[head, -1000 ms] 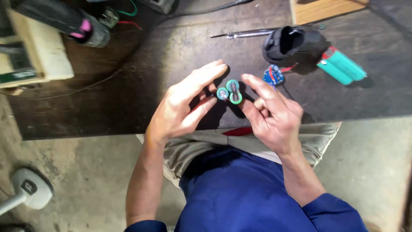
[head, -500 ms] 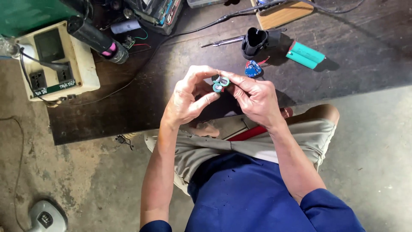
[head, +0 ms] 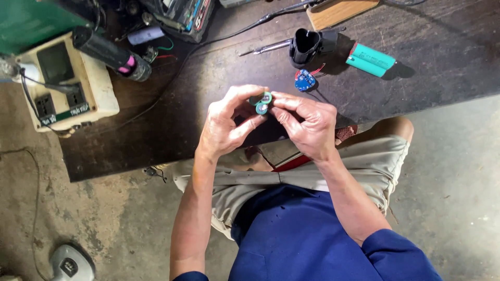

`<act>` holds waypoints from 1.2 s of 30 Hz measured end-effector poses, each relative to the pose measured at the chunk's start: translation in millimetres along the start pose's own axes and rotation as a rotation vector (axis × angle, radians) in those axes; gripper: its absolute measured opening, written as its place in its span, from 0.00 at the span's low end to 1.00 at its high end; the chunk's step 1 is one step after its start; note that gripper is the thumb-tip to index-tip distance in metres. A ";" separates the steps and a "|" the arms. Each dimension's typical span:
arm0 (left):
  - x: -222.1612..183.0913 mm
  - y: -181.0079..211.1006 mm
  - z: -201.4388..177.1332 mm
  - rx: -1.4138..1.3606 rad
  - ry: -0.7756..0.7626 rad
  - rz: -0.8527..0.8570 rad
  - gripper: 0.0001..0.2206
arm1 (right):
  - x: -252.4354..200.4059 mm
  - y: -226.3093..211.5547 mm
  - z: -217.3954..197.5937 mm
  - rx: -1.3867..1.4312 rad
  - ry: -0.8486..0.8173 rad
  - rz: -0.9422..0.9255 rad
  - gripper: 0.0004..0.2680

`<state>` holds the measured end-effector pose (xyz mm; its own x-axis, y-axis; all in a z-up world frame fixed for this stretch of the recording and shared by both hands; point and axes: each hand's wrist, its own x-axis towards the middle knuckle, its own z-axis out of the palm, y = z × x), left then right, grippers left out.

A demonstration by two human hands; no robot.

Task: Assembling a lithium-ion battery pack by connecting cells to a BMS board and using scissors for trimming.

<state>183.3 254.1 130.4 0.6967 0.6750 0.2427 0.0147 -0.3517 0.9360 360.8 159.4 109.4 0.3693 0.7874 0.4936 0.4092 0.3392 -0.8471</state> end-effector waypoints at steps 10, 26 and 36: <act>10.0 -5.6 2.5 0.021 0.034 0.044 0.20 | 3.3 7.7 -0.2 -0.045 -0.024 -0.080 0.03; 10.1 -13.6 2.5 0.007 0.086 0.100 0.18 | 13.0 2.9 -0.7 0.063 -0.044 0.045 0.03; 2.3 -14.6 0.0 -0.031 0.125 0.096 0.17 | 18.1 -18.9 6.1 0.131 -0.134 0.375 0.02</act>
<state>184.7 260.8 117.3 0.5995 0.7151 0.3595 -0.0712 -0.3998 0.9138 354.6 170.4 133.1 0.3574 0.9258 0.1234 0.1538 0.0719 -0.9855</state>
